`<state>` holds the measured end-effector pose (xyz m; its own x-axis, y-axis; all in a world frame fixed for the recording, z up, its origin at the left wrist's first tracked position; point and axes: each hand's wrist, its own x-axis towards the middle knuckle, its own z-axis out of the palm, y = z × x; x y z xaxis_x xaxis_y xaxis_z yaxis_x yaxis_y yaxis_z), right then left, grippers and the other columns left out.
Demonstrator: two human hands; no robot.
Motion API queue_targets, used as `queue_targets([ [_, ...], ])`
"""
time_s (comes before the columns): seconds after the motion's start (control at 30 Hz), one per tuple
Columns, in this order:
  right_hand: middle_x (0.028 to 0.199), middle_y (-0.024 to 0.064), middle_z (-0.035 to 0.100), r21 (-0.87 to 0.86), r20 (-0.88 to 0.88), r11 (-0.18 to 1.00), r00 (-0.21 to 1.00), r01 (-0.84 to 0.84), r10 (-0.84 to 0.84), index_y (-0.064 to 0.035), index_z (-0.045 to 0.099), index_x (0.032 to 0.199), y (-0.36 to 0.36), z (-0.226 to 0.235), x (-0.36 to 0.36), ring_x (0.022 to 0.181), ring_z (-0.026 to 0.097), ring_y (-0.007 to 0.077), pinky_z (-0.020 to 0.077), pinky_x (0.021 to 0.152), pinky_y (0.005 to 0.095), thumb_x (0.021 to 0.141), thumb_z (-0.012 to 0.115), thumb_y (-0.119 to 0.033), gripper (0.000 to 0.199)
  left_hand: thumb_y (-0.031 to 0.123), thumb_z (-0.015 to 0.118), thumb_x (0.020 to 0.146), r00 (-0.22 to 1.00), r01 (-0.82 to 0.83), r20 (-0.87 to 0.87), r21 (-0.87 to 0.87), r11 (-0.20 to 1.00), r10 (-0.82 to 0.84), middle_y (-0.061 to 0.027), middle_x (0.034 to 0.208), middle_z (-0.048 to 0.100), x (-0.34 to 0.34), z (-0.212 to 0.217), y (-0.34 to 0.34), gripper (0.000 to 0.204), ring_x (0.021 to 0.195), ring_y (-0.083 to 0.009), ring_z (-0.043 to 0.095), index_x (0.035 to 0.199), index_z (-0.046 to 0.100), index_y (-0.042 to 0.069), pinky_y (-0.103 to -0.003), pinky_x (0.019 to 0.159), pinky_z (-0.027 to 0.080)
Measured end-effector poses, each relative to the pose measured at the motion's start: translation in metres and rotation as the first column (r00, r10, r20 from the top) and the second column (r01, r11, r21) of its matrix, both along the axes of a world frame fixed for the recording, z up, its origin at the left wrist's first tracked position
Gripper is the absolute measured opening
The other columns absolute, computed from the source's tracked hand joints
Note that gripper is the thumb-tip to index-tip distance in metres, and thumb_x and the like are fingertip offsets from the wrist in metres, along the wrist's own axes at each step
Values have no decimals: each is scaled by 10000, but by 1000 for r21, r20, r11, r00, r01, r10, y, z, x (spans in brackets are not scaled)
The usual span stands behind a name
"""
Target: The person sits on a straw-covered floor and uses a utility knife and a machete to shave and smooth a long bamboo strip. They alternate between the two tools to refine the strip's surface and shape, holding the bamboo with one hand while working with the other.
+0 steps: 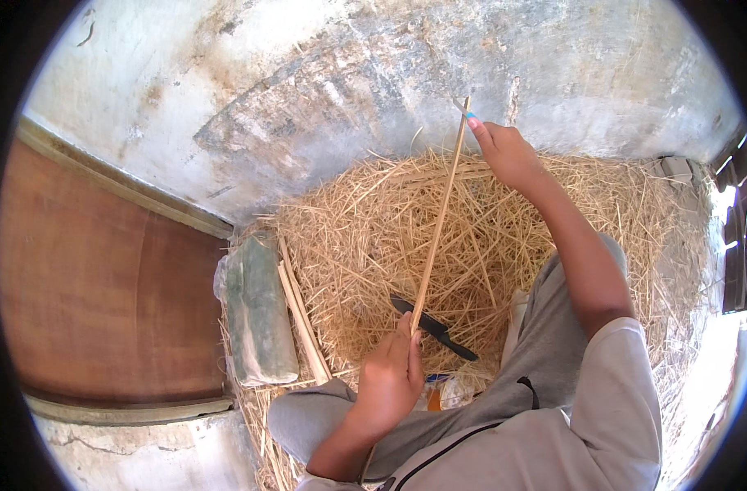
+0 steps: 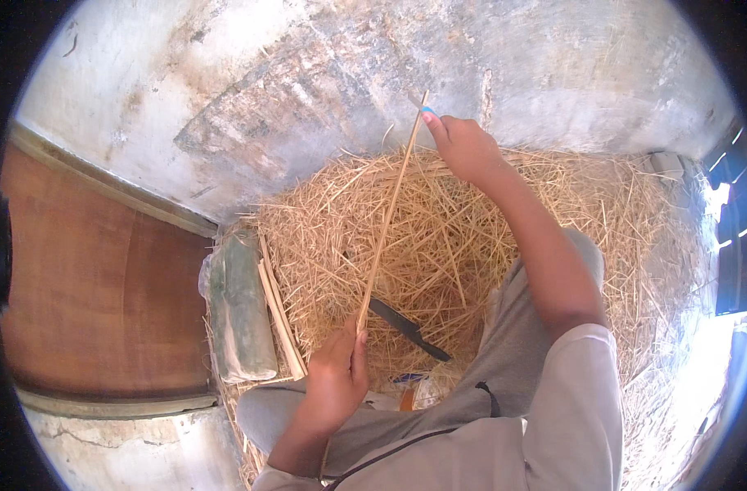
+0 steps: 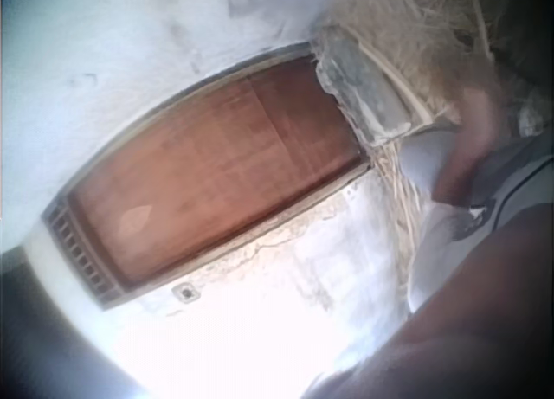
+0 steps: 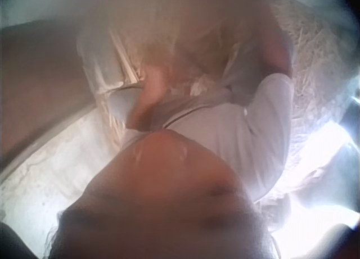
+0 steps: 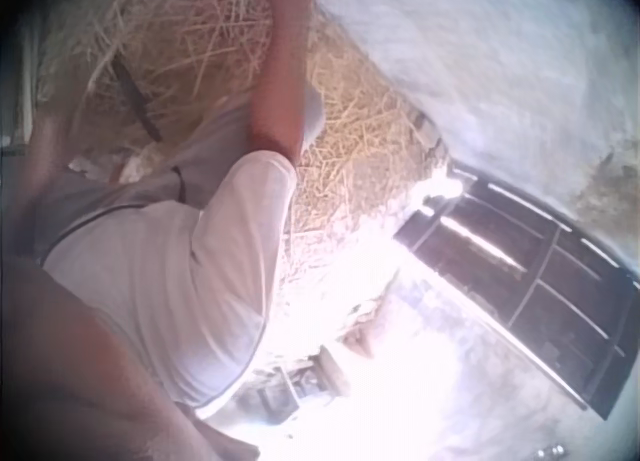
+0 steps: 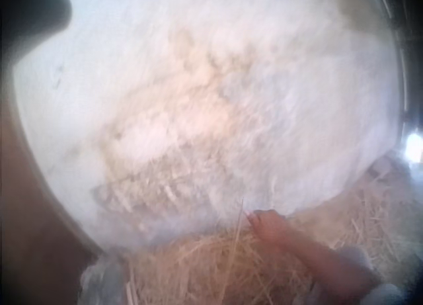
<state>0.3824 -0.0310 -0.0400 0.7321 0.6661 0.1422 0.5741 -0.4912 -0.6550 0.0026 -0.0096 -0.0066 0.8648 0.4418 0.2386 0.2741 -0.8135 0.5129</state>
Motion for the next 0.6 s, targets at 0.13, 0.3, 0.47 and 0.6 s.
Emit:
queue_targets([
  [0.13,777,190,662,-91,86,974,973,-206,213,-21,637,1083,-5,4,-41,795,684,365,531,710,500,1079,238,-588,694,4,619,960,1000,-29,-9,24,999,29,-255,835,663,-2,0,4,322,602,-344,647,1244,609,-146,-398,557,531],
  [0.3,732,150,636,-57,151,946,934,-319,324,-37,619,1029,-18,21,-40,700,643,343,511,666,485,1080,262,-575,647,-8,599,980,994,-28,107,-12,1000,29,-206,750,612,-2,2,5,305,601,-281,617,1262,620,-120,-368,564,489],
  [0.47,680,134,607,5,46,999,998,-46,46,-44,618,944,-8,35,-23,666,628,318,512,669,462,1071,250,-610,687,-12,597,980,999,-28,32,3,1000,28,-206,762,626,-4,13,1,309,605,-263,626,1268,614,-122,-365,560,492],
  [0.6,639,136,590,141,118,986,987,91,-108,-46,600,868,-11,22,2,641,623,316,517,663,460,1067,239,-628,713,-9,610,963,997,57,52,27,998,-58,-244,816,664,-3,6,-1,337,617,-313,660,1267,596,-153,-377,558,531],
])
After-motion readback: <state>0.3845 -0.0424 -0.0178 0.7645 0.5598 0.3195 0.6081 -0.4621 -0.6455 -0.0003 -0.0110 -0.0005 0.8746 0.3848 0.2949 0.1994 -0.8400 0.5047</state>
